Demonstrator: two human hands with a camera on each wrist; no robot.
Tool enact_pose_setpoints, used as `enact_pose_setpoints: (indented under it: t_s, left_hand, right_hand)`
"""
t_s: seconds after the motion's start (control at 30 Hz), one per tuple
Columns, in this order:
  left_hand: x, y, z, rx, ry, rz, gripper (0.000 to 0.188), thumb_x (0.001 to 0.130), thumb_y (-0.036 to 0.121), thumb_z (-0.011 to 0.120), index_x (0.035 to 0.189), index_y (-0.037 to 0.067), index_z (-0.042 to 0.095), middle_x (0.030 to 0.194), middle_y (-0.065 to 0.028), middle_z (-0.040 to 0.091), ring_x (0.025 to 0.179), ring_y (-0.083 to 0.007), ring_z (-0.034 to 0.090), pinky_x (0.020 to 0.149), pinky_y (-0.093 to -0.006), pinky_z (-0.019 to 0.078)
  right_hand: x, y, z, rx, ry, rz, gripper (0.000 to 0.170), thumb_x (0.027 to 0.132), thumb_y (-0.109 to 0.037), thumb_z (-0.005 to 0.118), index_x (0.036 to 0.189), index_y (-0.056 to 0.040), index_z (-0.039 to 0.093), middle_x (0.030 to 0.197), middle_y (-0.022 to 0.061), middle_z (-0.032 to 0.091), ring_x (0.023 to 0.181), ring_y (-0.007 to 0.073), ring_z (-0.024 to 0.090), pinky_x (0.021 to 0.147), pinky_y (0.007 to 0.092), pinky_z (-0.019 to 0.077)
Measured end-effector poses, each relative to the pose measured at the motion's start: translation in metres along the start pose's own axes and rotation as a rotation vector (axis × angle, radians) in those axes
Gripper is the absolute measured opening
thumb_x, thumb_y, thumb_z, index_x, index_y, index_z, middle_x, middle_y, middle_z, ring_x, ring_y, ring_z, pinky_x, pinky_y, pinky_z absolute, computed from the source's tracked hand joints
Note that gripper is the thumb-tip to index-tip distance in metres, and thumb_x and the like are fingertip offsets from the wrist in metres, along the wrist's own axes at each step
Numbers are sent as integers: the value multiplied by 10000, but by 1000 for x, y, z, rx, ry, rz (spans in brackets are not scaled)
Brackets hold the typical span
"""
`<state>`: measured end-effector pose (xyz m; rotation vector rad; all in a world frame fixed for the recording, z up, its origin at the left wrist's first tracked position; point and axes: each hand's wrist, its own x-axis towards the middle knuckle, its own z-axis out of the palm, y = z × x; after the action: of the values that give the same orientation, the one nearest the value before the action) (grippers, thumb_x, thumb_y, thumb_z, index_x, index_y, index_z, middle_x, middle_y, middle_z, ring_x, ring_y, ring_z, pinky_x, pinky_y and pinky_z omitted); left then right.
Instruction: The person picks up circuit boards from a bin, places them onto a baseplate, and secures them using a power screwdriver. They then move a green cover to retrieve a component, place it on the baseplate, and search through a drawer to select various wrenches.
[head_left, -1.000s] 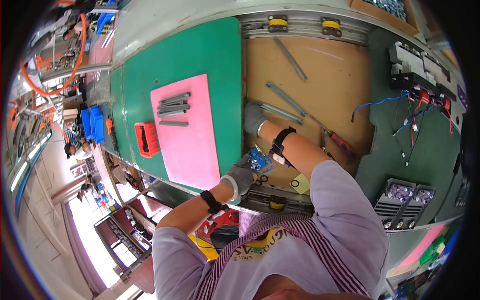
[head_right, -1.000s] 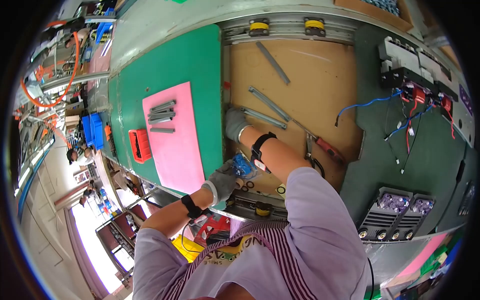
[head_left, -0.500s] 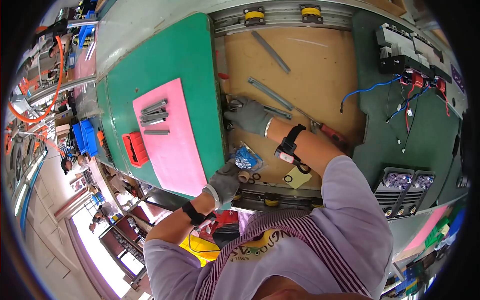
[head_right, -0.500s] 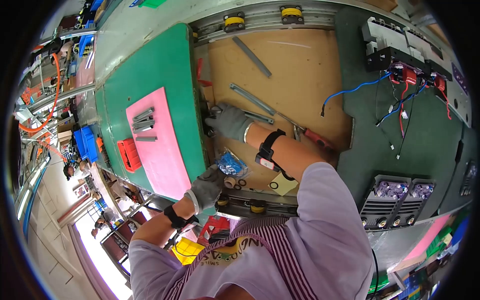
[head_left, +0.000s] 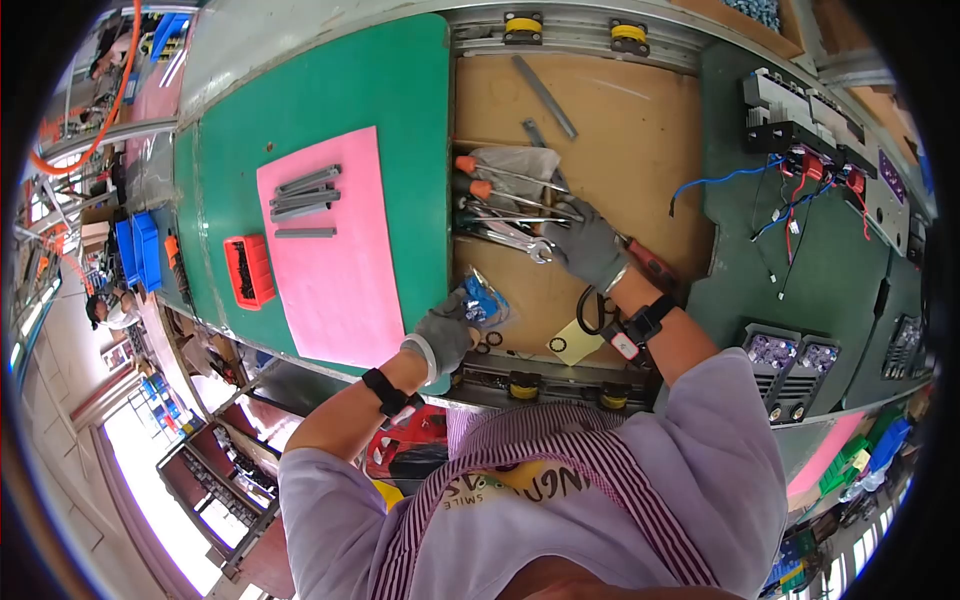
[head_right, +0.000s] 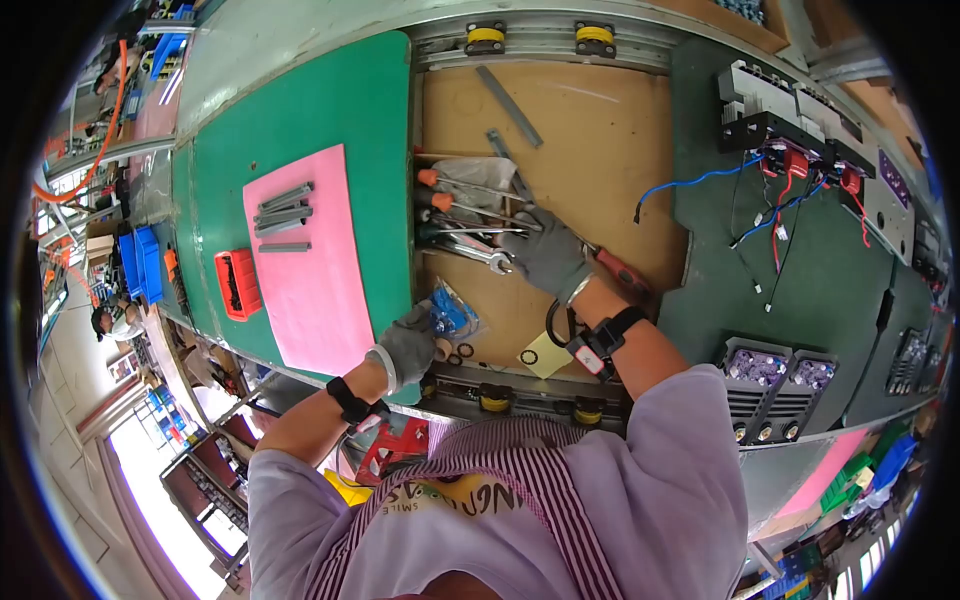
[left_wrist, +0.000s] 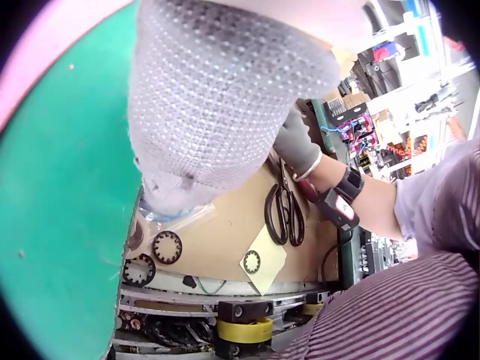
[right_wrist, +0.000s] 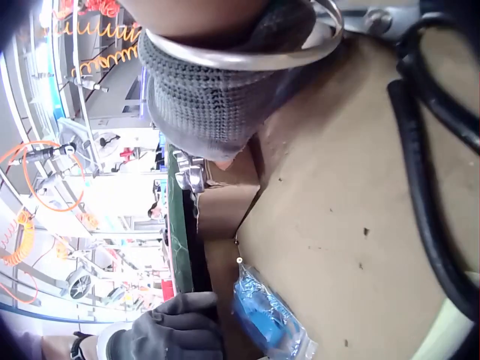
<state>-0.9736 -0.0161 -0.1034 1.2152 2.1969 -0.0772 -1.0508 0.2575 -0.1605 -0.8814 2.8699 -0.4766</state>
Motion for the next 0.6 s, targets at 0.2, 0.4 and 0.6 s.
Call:
enact_pose_setpoints:
  t_s: [0.2,0.4,0.6]
  left_hand:
    - [-10,6,-30,-18,132,-56,380,703,243,553,1042,75,587,1105,-109,543,1125,-247,456,1054,-410,221]
    - [-52,2,-21,-27,656,-479,462,798,277,489,1163,-5,465,1209,-223,433,1148,-398,391,1008,-512,249]
    - [-52,18,20,-67,728,-631,480,846,306,411,1179,-38,439,1270,-228,382,1222,-400,306,1033,-511,198]
  right_hand:
    - [-30,9,-3,233,71,137,398,679,-126,626,1060,-227,573,1111,112,532,1105,372,426,909,435,379]
    - [-67,6,-18,473,84,414,331,717,-165,600,1046,-150,567,981,159,582,917,334,546,778,418,450]
    - [-41,-36,-52,450,-67,511,329,747,-251,563,1024,-81,516,868,188,598,799,332,585,715,409,461]
